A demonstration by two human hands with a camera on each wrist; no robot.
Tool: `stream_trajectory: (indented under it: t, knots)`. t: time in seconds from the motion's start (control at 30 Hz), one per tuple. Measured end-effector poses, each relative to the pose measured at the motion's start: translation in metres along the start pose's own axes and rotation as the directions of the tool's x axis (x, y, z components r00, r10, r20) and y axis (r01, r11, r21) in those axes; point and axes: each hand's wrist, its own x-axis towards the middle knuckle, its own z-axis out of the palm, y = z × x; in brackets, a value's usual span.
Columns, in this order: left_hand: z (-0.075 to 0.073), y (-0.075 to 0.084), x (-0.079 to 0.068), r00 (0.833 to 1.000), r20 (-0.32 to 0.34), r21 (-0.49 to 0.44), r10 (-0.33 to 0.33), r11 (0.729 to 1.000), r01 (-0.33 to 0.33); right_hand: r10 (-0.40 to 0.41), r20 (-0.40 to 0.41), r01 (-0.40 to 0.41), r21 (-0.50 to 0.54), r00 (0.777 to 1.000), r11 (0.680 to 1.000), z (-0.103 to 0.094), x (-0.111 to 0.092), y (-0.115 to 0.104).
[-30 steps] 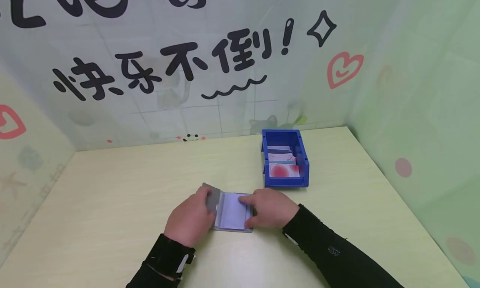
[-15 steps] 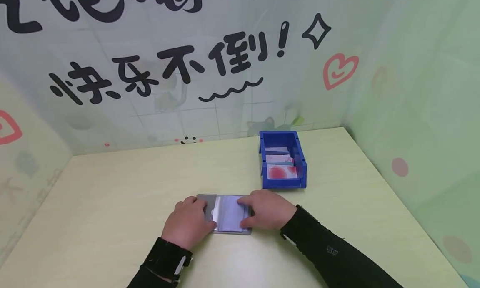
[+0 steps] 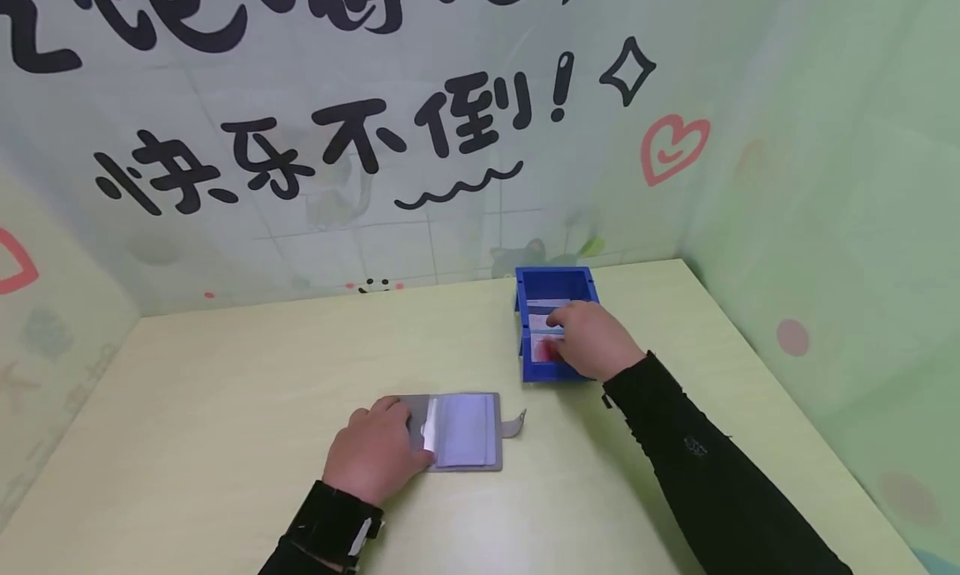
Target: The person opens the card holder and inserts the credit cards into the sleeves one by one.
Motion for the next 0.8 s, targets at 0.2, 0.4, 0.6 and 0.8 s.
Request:
stream_trajectory:
  t: [0.2,0.4,0.6,0.8]
  knots:
    - [0.000,-0.001,-0.001,1.000,-0.008,0.012,0.007,1.000,-0.007,-0.075,0.072,0.088,-0.201,0.995,0.976,0.012,0.019,0.003]
    - [0.001,-0.001,-0.002,1.000,-0.015,0.024,0.011,1.000,-0.011,-0.012,0.058,0.027,-0.258,0.998,0.966,0.021,0.026,0.002]
    - [0.002,-0.001,-0.001,1.000,-0.005,0.043,0.006,0.999,-0.006,0.007,0.036,0.004,-0.276,0.999,0.961,0.025,0.027,0.002]
    - [0.002,-0.001,-0.001,1.000,-0.005,0.043,0.008,0.999,-0.007,0.008,0.022,-0.001,-0.269,1.000,0.963,0.024,0.025,0.000]
